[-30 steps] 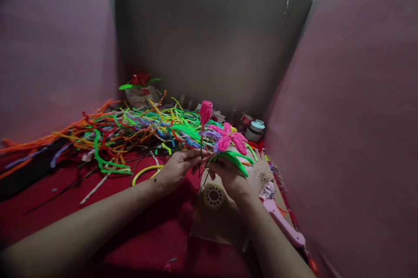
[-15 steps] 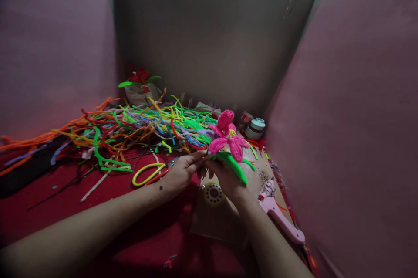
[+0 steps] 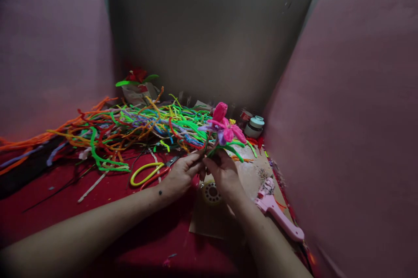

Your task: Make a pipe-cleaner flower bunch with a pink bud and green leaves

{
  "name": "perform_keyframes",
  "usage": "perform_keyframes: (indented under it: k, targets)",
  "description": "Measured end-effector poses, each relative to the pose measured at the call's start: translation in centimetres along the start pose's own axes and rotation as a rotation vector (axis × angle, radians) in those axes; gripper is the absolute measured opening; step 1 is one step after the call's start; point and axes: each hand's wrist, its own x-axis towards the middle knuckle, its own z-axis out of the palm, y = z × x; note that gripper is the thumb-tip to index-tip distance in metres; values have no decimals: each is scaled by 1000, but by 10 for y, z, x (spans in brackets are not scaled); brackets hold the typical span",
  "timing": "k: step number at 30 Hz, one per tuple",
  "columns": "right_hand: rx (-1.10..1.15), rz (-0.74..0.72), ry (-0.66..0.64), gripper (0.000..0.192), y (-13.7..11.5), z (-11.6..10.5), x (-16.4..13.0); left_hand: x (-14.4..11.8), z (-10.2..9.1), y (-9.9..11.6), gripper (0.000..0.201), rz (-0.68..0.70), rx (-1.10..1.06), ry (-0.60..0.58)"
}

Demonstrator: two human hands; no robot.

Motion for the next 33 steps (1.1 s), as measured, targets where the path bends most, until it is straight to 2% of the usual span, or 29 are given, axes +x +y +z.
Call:
perform_keyframes:
  k: [3, 8, 13, 19, 23, 29, 33]
  targets:
    - [-24, 25, 76, 17, -3, 6, -2, -2, 3, 4, 29, 17, -17, 37]
    - [-273, -58, 158, 19, -3, 8, -5, 1, 0, 2, 33, -21, -42, 52]
    - [-417, -107, 132, 26, 5, 3, -6, 4, -6, -6, 34, -77, -41, 101]
    - [-415, -115, 104, 26, 4, 3, -7, 2, -11, 2, 5, -36, 311, 114]
    - [-356, -73, 111, 22, 1, 5, -8, 1, -13, 7, 10, -38, 507, 109]
    - [-223, -10, 139, 24, -7, 9, -5, 0, -14, 6, 10, 53, 432, 40]
    - [-318, -31, 182, 22, -14, 8, -6, -4, -12, 6, 8, 96, 443, 64]
